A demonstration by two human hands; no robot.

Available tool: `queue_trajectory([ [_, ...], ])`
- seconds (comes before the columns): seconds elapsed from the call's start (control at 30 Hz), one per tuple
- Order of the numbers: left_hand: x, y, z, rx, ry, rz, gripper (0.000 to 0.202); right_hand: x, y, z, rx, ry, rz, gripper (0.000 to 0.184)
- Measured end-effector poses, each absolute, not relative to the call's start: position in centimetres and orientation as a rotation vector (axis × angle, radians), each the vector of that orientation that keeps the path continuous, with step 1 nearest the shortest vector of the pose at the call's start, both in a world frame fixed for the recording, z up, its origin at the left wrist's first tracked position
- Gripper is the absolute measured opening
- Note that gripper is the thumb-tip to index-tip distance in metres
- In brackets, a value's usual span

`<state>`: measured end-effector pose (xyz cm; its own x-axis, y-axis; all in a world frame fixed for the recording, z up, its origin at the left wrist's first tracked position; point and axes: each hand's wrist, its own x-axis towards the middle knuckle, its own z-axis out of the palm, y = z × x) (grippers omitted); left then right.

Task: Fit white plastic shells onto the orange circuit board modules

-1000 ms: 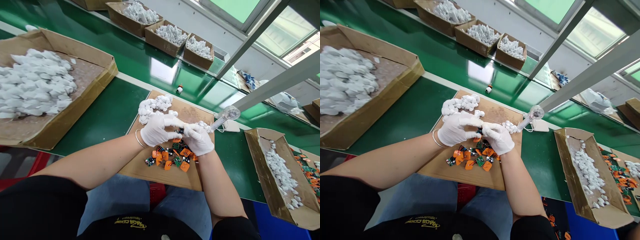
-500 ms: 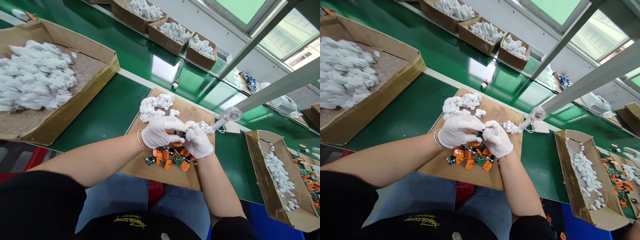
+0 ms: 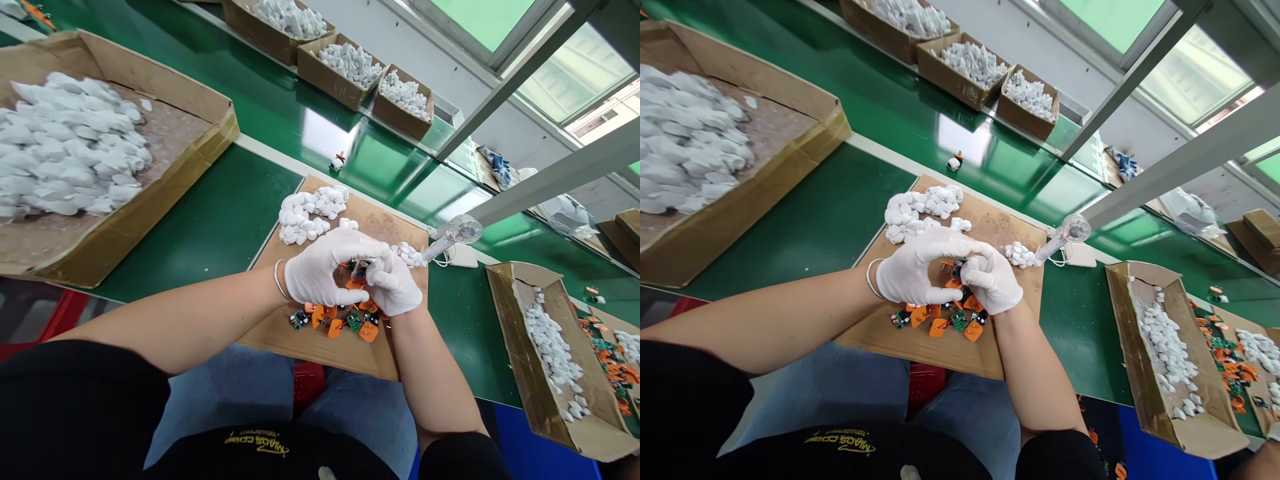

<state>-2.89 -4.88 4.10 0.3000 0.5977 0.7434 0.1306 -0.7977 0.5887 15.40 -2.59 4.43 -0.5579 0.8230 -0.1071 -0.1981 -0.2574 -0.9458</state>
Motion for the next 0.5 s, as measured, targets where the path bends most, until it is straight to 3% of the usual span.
queue_trajectory([
  [0.2, -2.9, -4.7, 5.1, 2.283, 0.657, 1.328, 0.02, 14.8, -2.9, 4.7, -0.863, -1.29, 1.842, 0.058],
  [0.5, -2.6, -4.8, 4.0, 2.351, 0.864, 1.535, 0.019, 15.0, -3.0, 4.6, -0.917, -1.181, 1.78, 0.063],
])
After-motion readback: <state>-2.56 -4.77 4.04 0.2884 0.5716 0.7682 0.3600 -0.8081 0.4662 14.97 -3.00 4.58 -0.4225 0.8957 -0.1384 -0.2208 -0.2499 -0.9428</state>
